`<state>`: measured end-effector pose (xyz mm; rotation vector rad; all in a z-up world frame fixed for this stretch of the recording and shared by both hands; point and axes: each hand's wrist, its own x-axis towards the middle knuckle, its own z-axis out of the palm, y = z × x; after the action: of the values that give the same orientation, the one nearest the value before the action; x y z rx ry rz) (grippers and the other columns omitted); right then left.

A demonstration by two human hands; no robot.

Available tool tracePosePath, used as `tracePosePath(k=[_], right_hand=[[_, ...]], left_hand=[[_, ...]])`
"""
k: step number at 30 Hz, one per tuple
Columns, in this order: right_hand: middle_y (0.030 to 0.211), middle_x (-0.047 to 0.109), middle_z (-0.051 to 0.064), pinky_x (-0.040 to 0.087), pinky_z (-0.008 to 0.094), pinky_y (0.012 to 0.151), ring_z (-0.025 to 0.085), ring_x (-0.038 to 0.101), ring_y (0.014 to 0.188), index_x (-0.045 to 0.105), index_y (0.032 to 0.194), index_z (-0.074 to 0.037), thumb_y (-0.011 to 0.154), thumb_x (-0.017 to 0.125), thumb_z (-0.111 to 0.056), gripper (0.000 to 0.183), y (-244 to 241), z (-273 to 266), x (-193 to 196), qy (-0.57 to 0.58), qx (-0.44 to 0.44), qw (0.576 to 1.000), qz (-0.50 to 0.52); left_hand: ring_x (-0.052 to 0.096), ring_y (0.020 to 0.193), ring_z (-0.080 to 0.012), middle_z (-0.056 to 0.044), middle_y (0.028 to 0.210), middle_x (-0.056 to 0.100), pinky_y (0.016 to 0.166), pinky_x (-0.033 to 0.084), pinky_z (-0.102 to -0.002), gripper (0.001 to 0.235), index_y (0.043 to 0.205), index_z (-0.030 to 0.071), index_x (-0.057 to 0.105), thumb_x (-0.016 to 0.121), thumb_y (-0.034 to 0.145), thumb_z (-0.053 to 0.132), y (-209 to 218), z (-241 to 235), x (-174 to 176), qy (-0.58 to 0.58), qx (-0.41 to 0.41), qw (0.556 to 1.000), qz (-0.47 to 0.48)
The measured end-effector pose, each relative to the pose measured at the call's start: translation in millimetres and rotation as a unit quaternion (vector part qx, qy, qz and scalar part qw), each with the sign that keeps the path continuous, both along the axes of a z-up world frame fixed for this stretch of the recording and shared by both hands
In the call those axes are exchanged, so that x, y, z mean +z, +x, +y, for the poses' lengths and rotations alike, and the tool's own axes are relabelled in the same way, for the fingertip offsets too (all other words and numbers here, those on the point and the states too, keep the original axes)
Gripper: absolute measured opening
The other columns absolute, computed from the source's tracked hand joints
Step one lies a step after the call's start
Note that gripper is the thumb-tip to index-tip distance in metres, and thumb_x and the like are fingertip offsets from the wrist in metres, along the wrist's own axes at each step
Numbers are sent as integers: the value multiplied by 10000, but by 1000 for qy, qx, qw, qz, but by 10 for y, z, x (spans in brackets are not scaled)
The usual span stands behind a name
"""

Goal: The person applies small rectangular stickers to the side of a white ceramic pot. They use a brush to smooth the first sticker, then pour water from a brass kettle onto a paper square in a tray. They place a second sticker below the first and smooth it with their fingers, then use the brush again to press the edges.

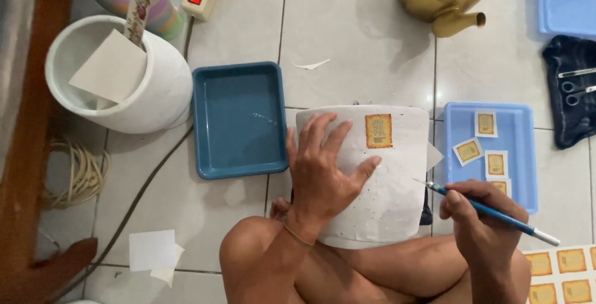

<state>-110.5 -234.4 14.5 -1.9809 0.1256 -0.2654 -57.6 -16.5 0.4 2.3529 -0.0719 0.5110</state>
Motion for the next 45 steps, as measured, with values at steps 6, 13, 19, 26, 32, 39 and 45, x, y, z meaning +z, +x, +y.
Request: tracePosePath(k=[6,13,19,26,32,39,45], right_hand=[[585,504,160,421,273,517,200,480,502,596,889,82,955,558,0,112,-380,-301,-336,111,-95,988,53],[664,539,140,434,264,562,196,502,570,603,949,35,1032,585,-38,112,-661,-522,-438,107,-147,981,68],[680,547,160,448,279,621,204,536,642,621,983,31,1056,579,-75,135,-712,-559,-276,80,-226,957,161],[683,539,170,425,278,601,207,519,644,610,984,35,1072,578,-77,146,-739,-712,-404,105,-238,949,178],[686,540,151,424,271,608,185,512,627,621,986,23,1082,606,-99,156,-789,-886,-661,79,-254,948,174],[756,645,176,492,348,755,236,597,716,670,959,4,1090,600,-166,226,-671,-638,-338,-37,-297,906,299],[788,647,192,502,380,753,262,596,722,669,996,17,1096,592,-157,215,-621,-617,-317,-51,-288,905,310]], left_hand=[[495,1264,-320,-121,1296,540,1054,238,-715,574,1105,165,680,748,686,551,-159,-112,-26,90,36,995,1],[535,1208,-293,-100,1202,608,1073,235,-697,155,893,144,746,745,792,263,-239,-238,-12,63,12,997,-48],[588,1129,-262,-41,1117,635,1042,332,-594,44,801,161,694,711,832,134,-307,-236,-120,9,15,999,-50],[618,1045,-270,-75,1149,627,953,411,-486,171,871,69,676,568,937,185,-149,279,-416,-80,44,996,6],[641,1045,-206,-52,1130,688,903,466,-343,327,924,128,774,493,938,296,352,1330,-920,-198,140,928,284],[466,576,-158,12,617,567,558,368,-339,194,583,100,651,660,735,219,542,1625,-1078,-197,286,830,437],[419,1353,-247,-32,1426,524,1146,246,-430,488,1160,114,658,530,734,314,692,1792,-1401,-391,288,741,463]])
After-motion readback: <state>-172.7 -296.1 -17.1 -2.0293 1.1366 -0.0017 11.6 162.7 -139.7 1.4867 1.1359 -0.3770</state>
